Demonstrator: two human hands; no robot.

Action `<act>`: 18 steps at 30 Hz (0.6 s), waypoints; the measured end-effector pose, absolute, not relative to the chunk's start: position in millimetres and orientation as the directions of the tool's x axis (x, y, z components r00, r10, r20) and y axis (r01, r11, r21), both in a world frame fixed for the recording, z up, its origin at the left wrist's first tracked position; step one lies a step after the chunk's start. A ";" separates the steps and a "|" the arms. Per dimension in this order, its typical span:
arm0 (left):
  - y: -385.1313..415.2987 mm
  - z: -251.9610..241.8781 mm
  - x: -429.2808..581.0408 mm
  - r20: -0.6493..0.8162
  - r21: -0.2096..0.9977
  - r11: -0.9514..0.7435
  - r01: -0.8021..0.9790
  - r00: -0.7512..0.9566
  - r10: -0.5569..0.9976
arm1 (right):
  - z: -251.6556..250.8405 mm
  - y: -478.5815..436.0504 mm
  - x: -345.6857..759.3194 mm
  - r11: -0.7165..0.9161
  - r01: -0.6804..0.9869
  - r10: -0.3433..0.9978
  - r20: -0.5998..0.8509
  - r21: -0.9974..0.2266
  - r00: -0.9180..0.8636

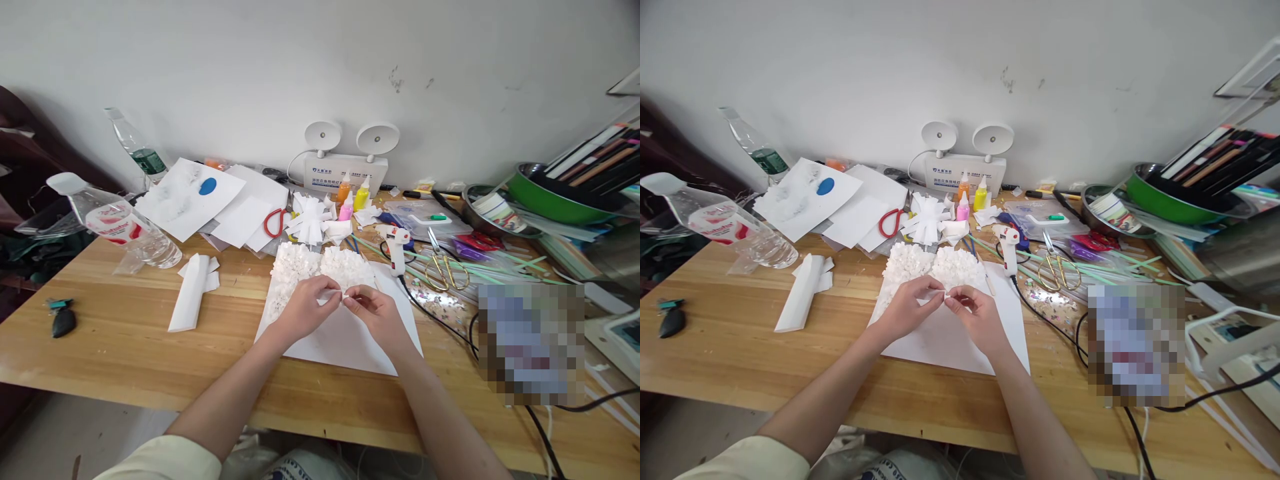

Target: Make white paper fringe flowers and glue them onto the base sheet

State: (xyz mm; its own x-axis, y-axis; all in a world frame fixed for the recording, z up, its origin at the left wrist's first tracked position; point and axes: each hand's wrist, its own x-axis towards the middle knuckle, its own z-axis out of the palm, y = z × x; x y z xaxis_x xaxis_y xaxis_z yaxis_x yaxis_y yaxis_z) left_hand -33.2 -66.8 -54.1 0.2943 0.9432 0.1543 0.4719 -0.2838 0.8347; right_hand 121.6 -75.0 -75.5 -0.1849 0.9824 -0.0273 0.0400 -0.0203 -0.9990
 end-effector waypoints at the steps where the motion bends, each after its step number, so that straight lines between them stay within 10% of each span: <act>1: -67.1 -54.0 -33.4 0.155 0.835 -0.287 0.470 0.300 0.941 | -75.8 -75.0 121.6 -0.019 0.043 0.985 -0.026 -0.999 -0.173; 18: -68.8 -52.7 -32.0 0.143 0.848 -0.273 0.455 0.299 0.943 | -77.2 -73.3 120.0 -0.013 0.022 0.998 -0.014 -1.000 -0.058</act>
